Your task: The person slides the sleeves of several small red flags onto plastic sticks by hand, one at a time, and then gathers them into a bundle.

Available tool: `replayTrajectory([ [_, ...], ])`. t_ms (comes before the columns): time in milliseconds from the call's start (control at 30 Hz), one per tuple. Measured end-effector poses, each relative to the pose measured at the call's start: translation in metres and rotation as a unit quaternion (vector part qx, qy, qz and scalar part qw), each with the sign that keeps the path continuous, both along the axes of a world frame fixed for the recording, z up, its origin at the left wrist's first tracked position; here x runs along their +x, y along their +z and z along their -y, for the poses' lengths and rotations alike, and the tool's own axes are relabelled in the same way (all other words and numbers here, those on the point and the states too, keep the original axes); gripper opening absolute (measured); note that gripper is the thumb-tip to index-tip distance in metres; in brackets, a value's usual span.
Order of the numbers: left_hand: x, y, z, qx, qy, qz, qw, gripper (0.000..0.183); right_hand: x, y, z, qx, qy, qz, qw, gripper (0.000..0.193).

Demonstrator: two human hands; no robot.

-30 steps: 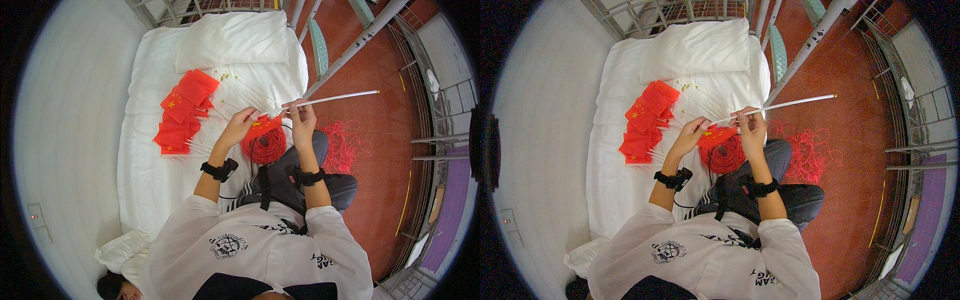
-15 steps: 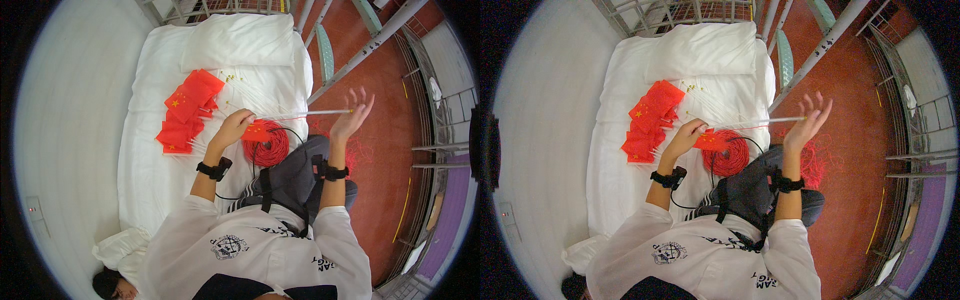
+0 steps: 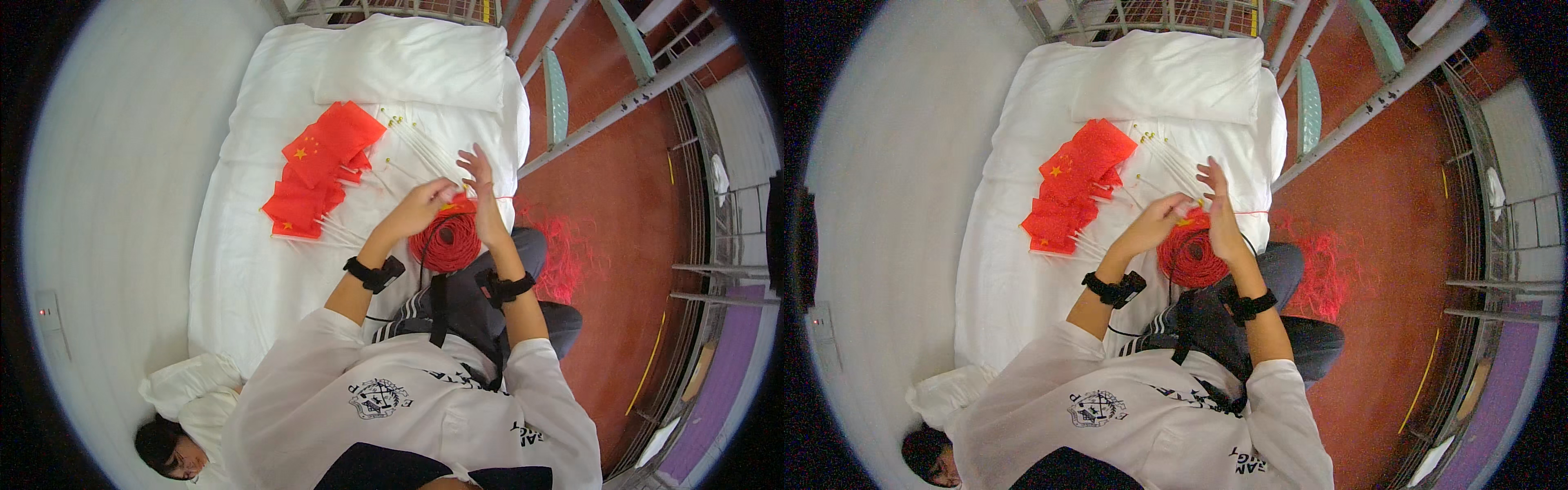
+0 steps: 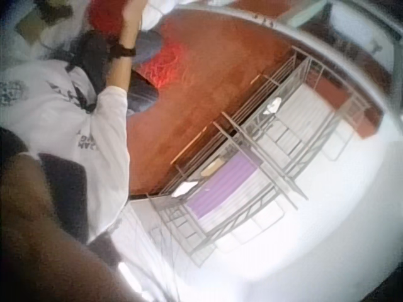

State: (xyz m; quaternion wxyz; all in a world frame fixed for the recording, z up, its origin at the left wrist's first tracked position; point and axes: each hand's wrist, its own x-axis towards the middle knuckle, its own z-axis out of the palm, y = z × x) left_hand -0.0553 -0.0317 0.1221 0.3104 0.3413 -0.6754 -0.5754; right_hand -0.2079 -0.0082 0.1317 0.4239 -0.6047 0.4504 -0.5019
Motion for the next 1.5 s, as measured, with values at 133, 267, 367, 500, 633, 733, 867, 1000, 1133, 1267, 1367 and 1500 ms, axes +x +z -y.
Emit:
replayTrajectory([
  [133, 0.067, -0.017, 0.015, 0.004, 0.298, -0.100, 0.949, 0.033, -0.021, -0.019, 0.021, 0.071, -0.088, -0.086, 0.990, 0.048],
  [267, 0.157, -0.057, 0.027, 0.087, 0.570, -0.243, 0.780, 0.030, -0.063, -0.089, 0.050, 0.084, -0.081, -0.303, 0.946, 0.031],
  [367, 0.212, -0.102, 0.018, 0.077, 0.673, -0.180, 0.713, 0.028, -0.061, -0.117, 0.066, 0.087, -0.107, -0.447, 0.884, 0.030],
  [500, 0.235, -0.156, 0.013, 0.085, 0.756, -0.049, 0.647, 0.032, -0.049, -0.138, 0.077, 0.095, -0.115, -0.525, 0.838, 0.018],
  [633, 0.190, -0.118, 0.018, 0.141, 0.780, 0.104, 0.601, 0.038, -0.058, -0.153, 0.075, 0.123, -0.142, -0.540, 0.820, 0.020],
  [733, 0.180, -0.117, 0.026, -0.148, 0.741, 0.354, 0.551, 0.041, -0.056, -0.152, 0.076, 0.113, -0.161, -0.533, 0.823, 0.017],
  [867, 0.189, -0.135, 0.052, -0.049, 0.469, 0.238, 0.849, 0.060, -0.041, -0.121, 0.075, -0.020, -0.232, -0.444, 0.866, 0.014],
  [1000, 0.143, -0.129, 0.087, 0.004, 0.507, 0.541, 0.671, 0.083, -0.053, -0.093, 0.067, -0.063, -0.262, -0.356, 0.895, 0.016],
  [1133, 0.174, -0.155, 0.109, 0.140, 0.560, 0.287, 0.764, 0.076, -0.047, -0.062, 0.050, -0.066, -0.260, -0.290, 0.919, 0.012],
  [1267, 0.187, -0.155, 0.109, 0.062, 0.559, 0.188, 0.805, 0.025, -0.045, -0.060, 0.036, -0.050, -0.250, -0.252, 0.934, 0.015],
  [1367, 0.165, -0.115, 0.105, -0.135, 0.560, 0.201, 0.792, 0.022, -0.045, -0.057, 0.025, 0.012, -0.222, -0.166, 0.961, 0.014],
  [1500, 0.096, -0.018, 0.063, -0.144, 0.367, 0.078, 0.916, 0.032, -0.034, -0.035, 0.014, 0.109, -0.116, -0.038, 0.987, 0.016],
])
